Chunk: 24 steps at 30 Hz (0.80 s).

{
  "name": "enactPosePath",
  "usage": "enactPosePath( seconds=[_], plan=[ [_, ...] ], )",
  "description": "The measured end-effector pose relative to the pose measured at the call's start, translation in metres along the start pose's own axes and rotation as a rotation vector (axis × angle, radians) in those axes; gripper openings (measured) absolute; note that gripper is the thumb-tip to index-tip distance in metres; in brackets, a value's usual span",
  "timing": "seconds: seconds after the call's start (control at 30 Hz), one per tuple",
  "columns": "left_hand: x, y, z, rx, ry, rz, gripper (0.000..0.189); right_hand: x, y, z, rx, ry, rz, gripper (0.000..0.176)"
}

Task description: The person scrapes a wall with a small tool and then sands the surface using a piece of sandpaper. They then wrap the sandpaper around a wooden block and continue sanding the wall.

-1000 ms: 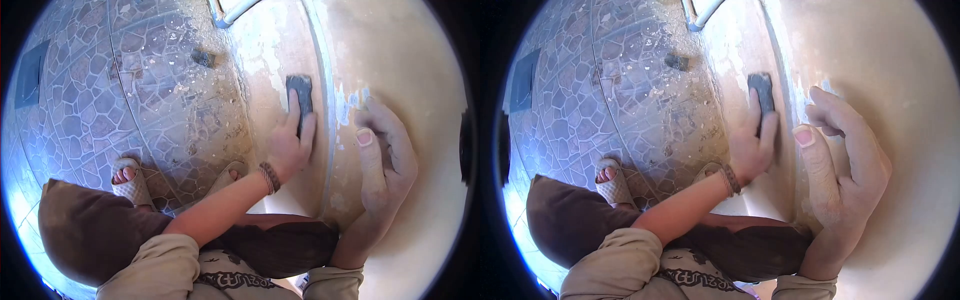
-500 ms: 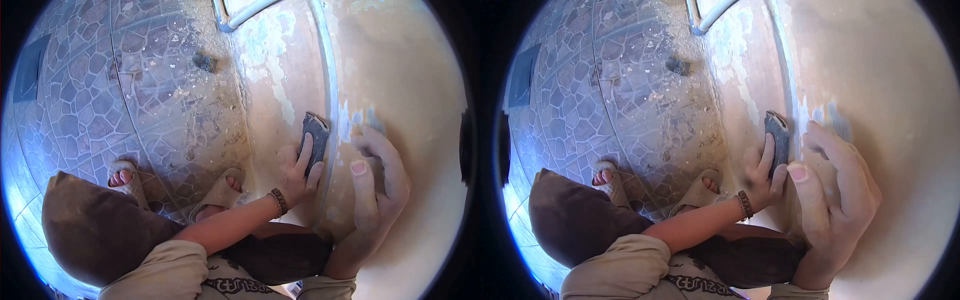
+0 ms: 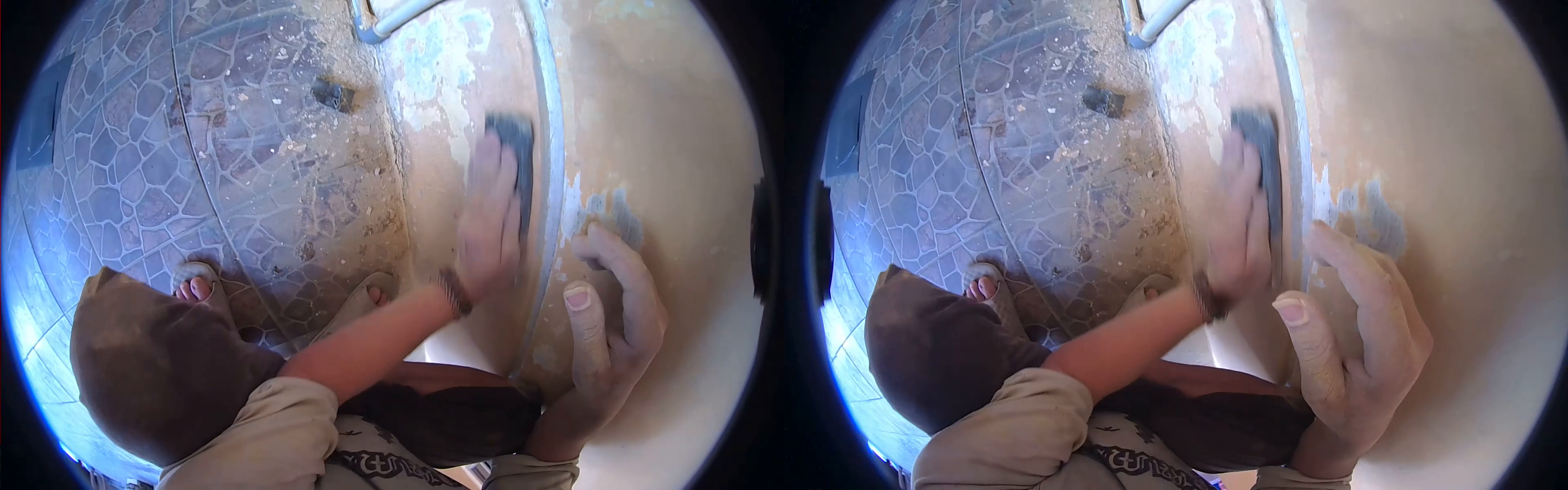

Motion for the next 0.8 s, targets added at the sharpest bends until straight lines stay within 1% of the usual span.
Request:
enactPosePath(
  seconds=[0.07,0.17,0.23,0.3,0.37,0.4,0.43,0.5,0.6,0.63,0.67,0.73,0.77,0.8],
  plan=[
    [0.031,0.006,0.006,-0.038,-0.019,-0.058,0.074,0.002,-0.001,0.000,-0.029,0.048,0.017,0.038],
    [0.022,0.009,0.001,-0.159,-0.013,-0.107,0.084,0.003,0.000,0.002,-0.037,0.020,0.007,0.039],
    [-0.017,0.006,0.014,-0.149,-0.065,-0.012,0.081,0.003,0.002,0.004,-0.044,-0.022,0.011,0.040],
    [-0.079,0.007,0.014,-0.147,-0.015,0.119,0.081,0.006,0.005,0.003,-0.048,0.007,0.000,0.042],
    [-0.104,0.004,0.017,-0.022,-0.025,0.054,0.081,0.006,0.007,0.001,-0.065,0.057,-0.023,0.047],
    [-0.094,0.004,0.014,-0.088,0.007,0.066,0.083,0.008,0.007,0.001,-0.075,0.074,-0.035,0.049],
    [-0.070,0.007,0.012,-0.082,-0.002,0.039,0.083,0.009,0.007,0.002,-0.085,0.064,-0.030,0.049],
    [-0.002,0.014,0.014,-0.079,-0.005,-0.007,0.085,0.003,0.005,0.002,-0.109,0.046,-0.009,0.047],
    [0.028,0.012,0.016,-0.084,-0.056,-0.065,0.089,0.002,0.004,0.001,-0.111,0.091,0.015,0.045],
    [0.012,0.012,0.013,-0.150,-0.051,-0.030,0.089,0.003,0.005,0.003,-0.094,0.098,0.012,0.047],
    [-0.025,0.012,0.007,-0.217,-0.049,0.004,0.090,0.006,0.006,0.004,-0.077,0.108,0.000,0.048],
    [-0.083,0.009,0.016,-0.227,-0.045,0.095,0.088,0.006,0.006,0.003,-0.044,0.120,-0.027,0.049],
    [-0.108,0.003,0.031,-0.171,-0.052,0.157,0.087,0.006,0.005,0.003,-0.038,0.097,-0.023,0.049],
    [-0.102,0.005,0.018,-0.166,-0.037,0.102,0.088,0.006,0.005,0.003,-0.031,0.074,-0.019,0.048]
  ],
)
Point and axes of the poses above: each hand's wrist, its own x-axis away from the middle knuckle, its own y-axis out of the palm, z = x × y, the point moved 3 cm from there along -x, towards the middle knuckle, and after that the axes turned 11 degrees about -y, right-handed, at the moved point
